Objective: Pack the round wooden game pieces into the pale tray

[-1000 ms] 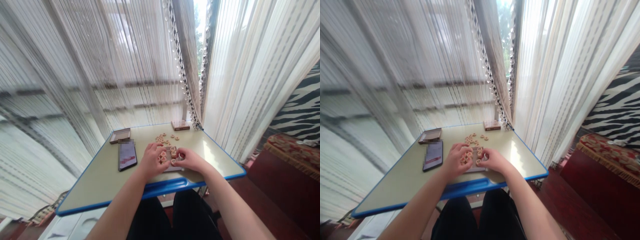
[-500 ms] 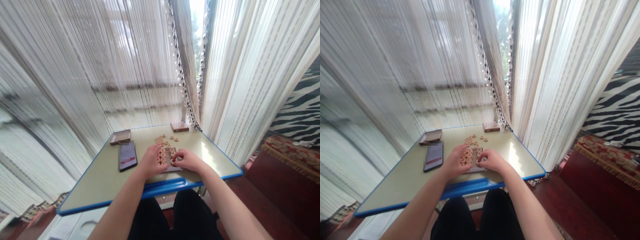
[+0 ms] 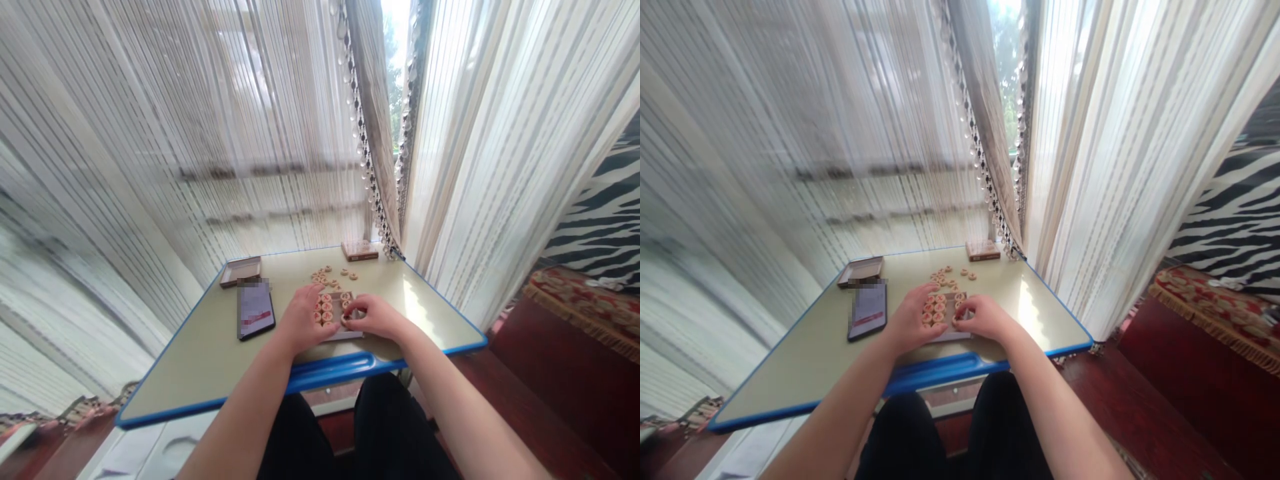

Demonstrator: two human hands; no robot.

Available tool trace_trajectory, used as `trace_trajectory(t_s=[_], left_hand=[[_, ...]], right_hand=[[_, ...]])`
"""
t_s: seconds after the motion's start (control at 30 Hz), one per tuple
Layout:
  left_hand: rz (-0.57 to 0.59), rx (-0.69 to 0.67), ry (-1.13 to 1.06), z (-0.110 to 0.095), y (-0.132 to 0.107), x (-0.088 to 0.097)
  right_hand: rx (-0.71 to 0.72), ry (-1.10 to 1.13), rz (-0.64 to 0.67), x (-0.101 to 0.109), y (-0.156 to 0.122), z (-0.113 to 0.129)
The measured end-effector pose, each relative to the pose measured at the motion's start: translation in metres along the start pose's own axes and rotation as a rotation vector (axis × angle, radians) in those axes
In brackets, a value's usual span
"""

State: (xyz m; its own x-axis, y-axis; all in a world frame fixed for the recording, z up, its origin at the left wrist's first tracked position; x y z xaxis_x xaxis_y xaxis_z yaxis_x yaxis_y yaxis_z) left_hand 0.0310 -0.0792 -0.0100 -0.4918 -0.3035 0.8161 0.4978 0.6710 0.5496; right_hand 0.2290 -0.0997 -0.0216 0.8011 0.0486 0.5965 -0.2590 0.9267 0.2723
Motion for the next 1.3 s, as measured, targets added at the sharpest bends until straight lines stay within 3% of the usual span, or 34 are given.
trace_trajectory(t_s=[1.13,1.3], left_hand=[[0.056,0.042,-0.030,-0.0011,0.0008,0.0013],[-0.070,0.129,-0.017,0.0000,-0.0014,0.0050]], right_hand=[[0.052,-0.014,0.023,0.0039,-0.0013,-0.0011],[0.080,-0.054,-0.059,0.0062,-0.0037,0.0013]])
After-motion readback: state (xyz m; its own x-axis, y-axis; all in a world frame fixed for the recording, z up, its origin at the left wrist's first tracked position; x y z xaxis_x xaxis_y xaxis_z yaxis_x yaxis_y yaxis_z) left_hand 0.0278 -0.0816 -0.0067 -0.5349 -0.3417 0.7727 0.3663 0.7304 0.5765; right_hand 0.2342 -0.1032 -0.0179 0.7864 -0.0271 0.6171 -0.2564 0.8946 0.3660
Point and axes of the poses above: each hand's wrist, its own y-axis towards the middle knuckle, its own x-axis out of the back of the hand, z = x × y, the point moved 1 cm from there along y, towards the middle knuckle, and after that the axes turned 9 degrees about y, right-handed, at the moved point
